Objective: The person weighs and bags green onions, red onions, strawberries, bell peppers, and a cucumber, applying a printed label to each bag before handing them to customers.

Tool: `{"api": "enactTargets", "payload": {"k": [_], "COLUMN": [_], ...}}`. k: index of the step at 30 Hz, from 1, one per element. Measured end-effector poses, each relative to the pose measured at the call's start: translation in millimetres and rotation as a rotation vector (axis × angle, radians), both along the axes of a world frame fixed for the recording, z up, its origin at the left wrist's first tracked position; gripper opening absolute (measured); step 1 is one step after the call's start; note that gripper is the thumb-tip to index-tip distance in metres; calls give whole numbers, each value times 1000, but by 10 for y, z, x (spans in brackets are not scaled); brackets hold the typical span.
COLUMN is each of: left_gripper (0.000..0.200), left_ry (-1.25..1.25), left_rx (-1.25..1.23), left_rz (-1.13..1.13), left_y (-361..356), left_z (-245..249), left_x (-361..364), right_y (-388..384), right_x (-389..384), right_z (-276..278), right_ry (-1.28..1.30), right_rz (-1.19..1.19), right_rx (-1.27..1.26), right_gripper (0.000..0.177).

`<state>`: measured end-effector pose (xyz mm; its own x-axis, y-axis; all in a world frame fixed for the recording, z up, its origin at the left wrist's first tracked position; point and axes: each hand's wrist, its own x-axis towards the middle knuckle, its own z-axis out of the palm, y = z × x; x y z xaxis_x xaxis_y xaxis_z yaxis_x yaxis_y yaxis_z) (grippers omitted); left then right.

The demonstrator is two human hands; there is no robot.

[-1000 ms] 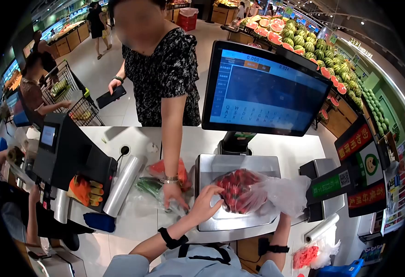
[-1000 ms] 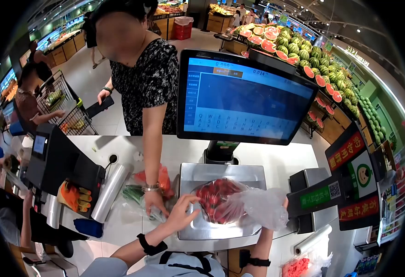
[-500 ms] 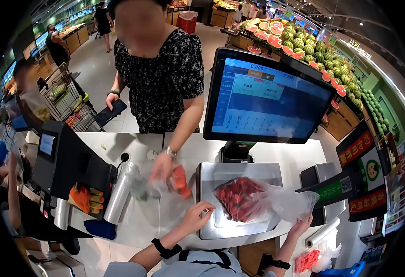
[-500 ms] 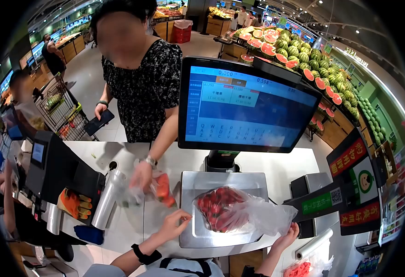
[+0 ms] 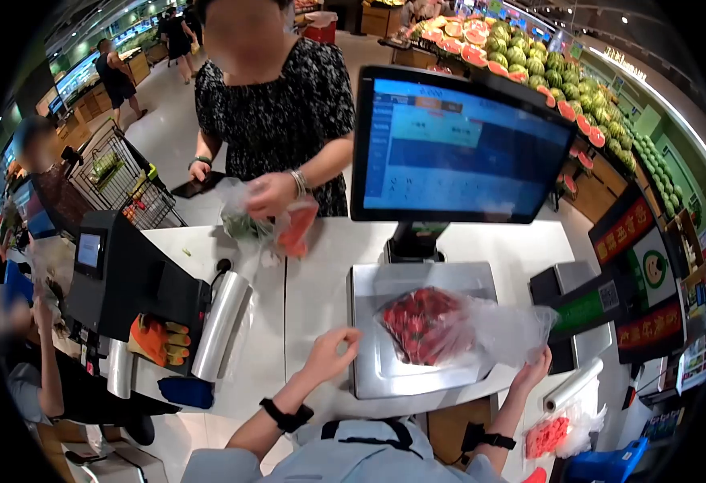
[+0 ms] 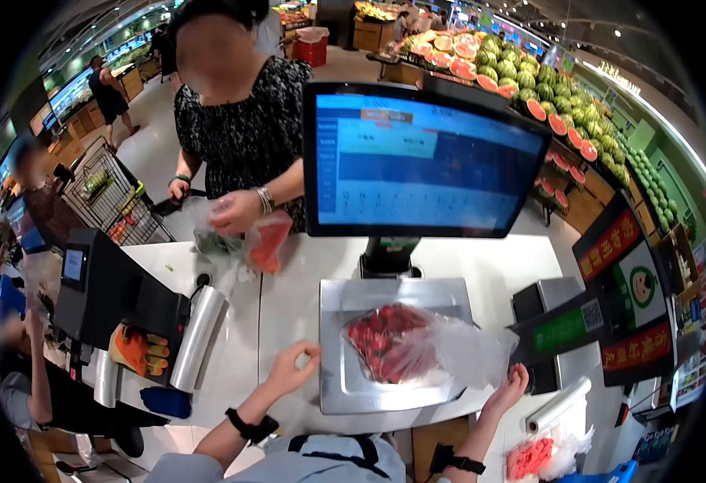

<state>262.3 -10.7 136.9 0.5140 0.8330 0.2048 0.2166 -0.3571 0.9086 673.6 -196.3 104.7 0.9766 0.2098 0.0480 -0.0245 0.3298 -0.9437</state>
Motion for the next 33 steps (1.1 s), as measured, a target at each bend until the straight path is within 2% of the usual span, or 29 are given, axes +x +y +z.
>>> {"api": "enactTargets", "payload": {"k": [1, 3, 5, 6, 8, 12, 14, 15, 17, 18, 20, 21, 23, 24, 26, 28, 29, 30, 31, 32, 33], "left_gripper": [27, 54, 81, 81, 100, 111, 116, 116, 90, 90, 51, 51, 27, 27, 37, 35, 32, 39, 56, 69, 75], "left_ry": [14, 40, 105, 110, 157, 218, 270, 277, 381, 385, 498, 504, -12, -5, -144, -139, -77, -67, 11, 159, 297], "left_rx": [17, 224, 280, 280, 377, 434, 637, 636, 389, 385, 400, 397, 393, 387, -97, -78, -144, -64, -55, -7, 347], "left_rz": [-55, -117, -198, -207, -299, -350, -350, -336, -500, -487, -629, -625, -512, -514, -601, -569, -522, -650, -709, -836, -737], "left_y": [51, 61, 66, 69, 78, 20, -13, -35, -75, -69, -7, -3, -26, -35, 19, 58, 36, 82, 66, 122, 267], "left_z": [87, 430, 644, 714, 837, 1002, 988, 998, 1012, 947, 696, 633, 491, 512, 623, 679, 728, 794, 934, 1120, 969], "left_x": [97, 346, 585, 695, 905, 1394, 1689, 1797, 1972, 2037, 2128, 2149, 2175, 2158, 2098, 2038, 1988, 1967, 1913, 1840, 1724], "right_y": [-36, -175, -287, -363, -467, -655, -696, -705, -730, -748, -773, -796, -845, -858, -879, -828, -815, -778, -727, -739, -789], "right_x": [-17, 27, 9, 18, 47, 71, 88, 102, 131, 147, 170, 181, 192, 206, 219, 233, 233, 200, 173, 164, 159], "right_z": [21, -95, -130, -153, -183, -285, -364, -399, -476, -503, -532, -547, -597, -617, -673, -747, -785, -772, -722, -690, -668], "right_ry": [15, 41, 17, 23, 39, 26, 52, 73, 86, 99, 112, 111, 120, 125, 140, 198, 171, 139, 119, 96, 100], "right_rz": [-4, -11, 7, -1, -46, -1, 7, 3, 15, 12, 24, 26, 27, 46, 57, 64, 87, 107, 141, 176, 157], "right_rx": [-59, -79, -81, -81, -156, -160, -153, -146, -151, -158, -160, -166, -175, -150, -128, -148, -169, -216, -210, -201, -198], "right_gripper": [22, 19, 16, 16, 15, 15, 15, 14, 15, 17, 17, 17, 17, 16, 15, 16, 16, 15, 13, 12, 12]}}
